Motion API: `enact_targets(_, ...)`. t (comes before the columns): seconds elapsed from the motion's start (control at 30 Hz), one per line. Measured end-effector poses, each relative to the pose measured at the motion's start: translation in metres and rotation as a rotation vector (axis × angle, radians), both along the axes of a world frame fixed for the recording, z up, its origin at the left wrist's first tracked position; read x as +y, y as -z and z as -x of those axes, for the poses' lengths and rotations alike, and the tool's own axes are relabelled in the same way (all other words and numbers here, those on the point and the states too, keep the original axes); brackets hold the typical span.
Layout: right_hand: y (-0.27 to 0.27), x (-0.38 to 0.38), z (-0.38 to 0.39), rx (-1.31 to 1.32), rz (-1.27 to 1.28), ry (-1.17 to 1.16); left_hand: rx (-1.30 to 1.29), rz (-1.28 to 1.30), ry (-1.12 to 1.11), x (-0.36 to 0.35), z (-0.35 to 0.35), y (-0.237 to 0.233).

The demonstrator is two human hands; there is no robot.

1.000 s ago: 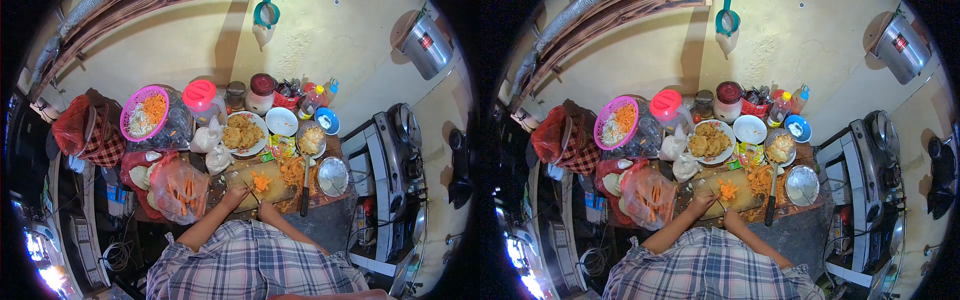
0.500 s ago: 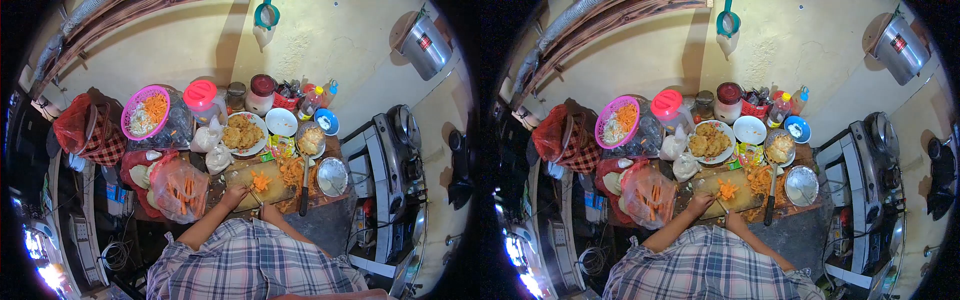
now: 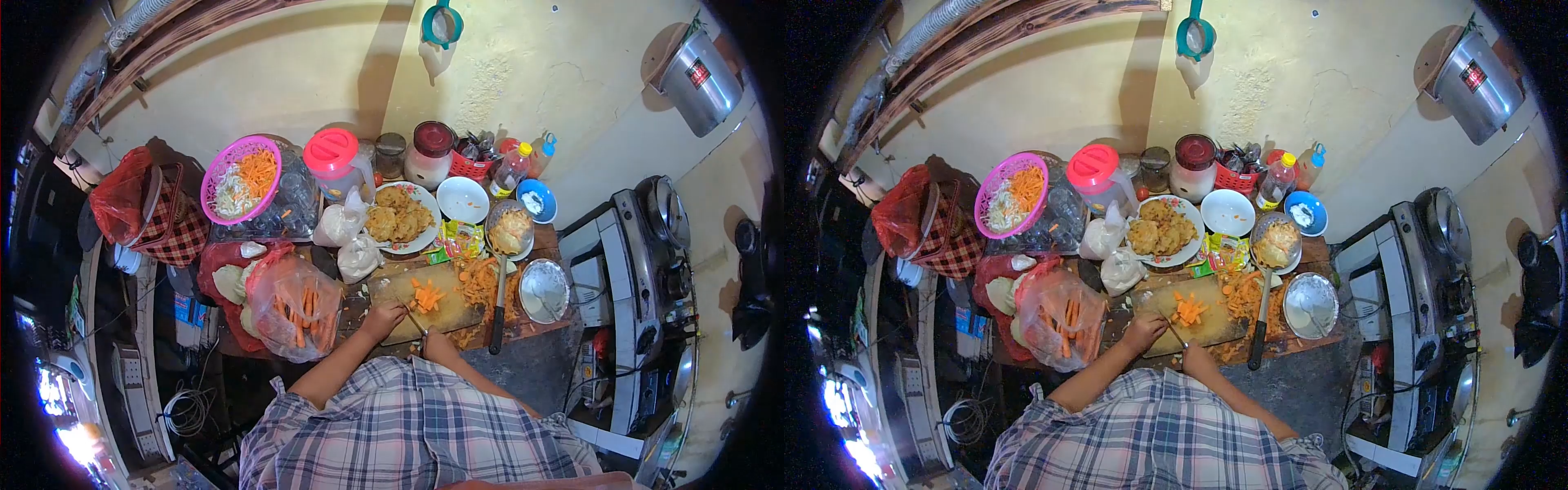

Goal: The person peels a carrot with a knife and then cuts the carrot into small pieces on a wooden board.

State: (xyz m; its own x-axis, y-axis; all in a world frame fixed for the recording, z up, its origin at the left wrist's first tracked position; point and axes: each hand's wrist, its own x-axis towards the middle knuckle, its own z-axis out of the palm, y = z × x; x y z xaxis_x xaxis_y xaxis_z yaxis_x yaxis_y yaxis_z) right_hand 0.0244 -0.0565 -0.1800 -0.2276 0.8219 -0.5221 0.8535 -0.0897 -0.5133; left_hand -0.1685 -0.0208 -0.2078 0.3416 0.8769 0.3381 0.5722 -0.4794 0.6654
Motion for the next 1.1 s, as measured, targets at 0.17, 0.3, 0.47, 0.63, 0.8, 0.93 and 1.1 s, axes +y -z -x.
enact_targets(0.17, 0.014, 0.005, 0.005, 0.033, 0.0, 0.008, 0.043, -0.051, -0.015, -0.002, -0.001, -0.002)
enact_targets(0.3, 0.01, -0.003, 0.0, 0.025, -0.009, 0.011, 0.001, -0.05, -0.045, -0.001, -0.002, -0.003)
enact_targets(0.47, -0.002, -0.006, -0.002, 0.026, -0.027, 0.02, 0.048, -0.017, -0.057, -0.002, -0.004, -0.006)
enact_targets(0.63, -0.001, -0.005, -0.004, 0.073, -0.073, -0.041, 0.021, -0.084, -0.061, -0.002, -0.006, -0.012)
enact_targets(0.8, -0.003, -0.005, -0.001, 0.027, -0.028, -0.014, 0.047, -0.073, -0.075, -0.004, -0.005, -0.012)
enact_targets(0.93, 0.007, -0.004, -0.001, 0.038, 0.009, 0.009, 0.011, -0.069, -0.068, -0.004, -0.005, -0.005)
enact_targets(1.1, 0.017, 0.0, 0.002, 0.091, -0.081, -0.03, 0.015, -0.085, -0.078, -0.006, -0.005, -0.001)
